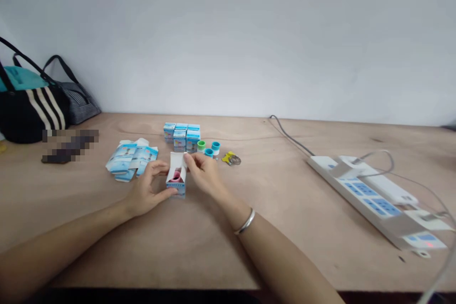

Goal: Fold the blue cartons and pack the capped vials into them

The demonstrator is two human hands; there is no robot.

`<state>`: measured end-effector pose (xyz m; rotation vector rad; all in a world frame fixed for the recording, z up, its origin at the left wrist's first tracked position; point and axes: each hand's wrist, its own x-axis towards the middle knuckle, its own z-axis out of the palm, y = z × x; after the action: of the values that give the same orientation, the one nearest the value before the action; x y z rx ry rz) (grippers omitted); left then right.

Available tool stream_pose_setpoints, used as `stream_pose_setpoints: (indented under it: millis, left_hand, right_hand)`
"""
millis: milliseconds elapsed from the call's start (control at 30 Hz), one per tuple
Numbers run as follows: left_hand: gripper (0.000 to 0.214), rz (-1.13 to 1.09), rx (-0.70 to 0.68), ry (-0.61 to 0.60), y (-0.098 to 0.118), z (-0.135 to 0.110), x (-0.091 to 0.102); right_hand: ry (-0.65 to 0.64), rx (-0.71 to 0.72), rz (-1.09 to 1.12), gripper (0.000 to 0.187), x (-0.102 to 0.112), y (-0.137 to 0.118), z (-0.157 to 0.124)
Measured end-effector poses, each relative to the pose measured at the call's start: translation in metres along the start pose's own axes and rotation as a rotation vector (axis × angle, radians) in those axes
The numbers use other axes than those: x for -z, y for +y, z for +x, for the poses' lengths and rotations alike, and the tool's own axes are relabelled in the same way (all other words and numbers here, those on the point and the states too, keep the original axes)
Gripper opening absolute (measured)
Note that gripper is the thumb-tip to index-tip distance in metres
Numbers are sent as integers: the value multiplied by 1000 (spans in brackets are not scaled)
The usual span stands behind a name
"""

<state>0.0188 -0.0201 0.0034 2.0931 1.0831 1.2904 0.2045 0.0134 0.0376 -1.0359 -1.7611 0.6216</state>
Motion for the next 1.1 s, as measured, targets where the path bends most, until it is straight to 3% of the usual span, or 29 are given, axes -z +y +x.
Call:
stream_pose_setpoints:
  millis: [67,133,167,233,300,367,467,600,867,967,1100]
  left_hand:
    - [51,39,-21,-23,1,2,2]
    - [52,70,-39,-71,3,5,5]
    - [53,80,-46,-94,4,7,7]
    - [59,77,-60,-139,6,12,10]
    - [67,52,-62,-176,5,16,12]
    - [74,22,-43,-208,3,18,14]
    - [76,29,-20,-247,0,20,17]
    - [71,210,-142,-262,1,23,20]
    - [44,611,-354,-79,-3,18,28]
    - [39,553,-438,-139,-5,17,26]
    - [40,336,-416,-219,-7,19,16]
  right_hand:
    - [138,37,-1,25,3,-4,-1]
    - [223,185,-74,19,9,-11,-4]
    - [186,289,-124,18,13,-15,-5]
    - [-14,493,-242,15,19,-24,-8]
    - [-201,604,-377,14,24,-29,-9]
    - [-248,605,-493,16,26,-28,-8]
    - [-206,533,-551,18,29,-21,-4]
    - [-249,501,-489,19,34,-12,2]
    - [-324,540,-421,19,38,-9,5]
    - [-379,549,-427,19,42,-13,6]
    - [-439,526,-489,18,49,-18,7]
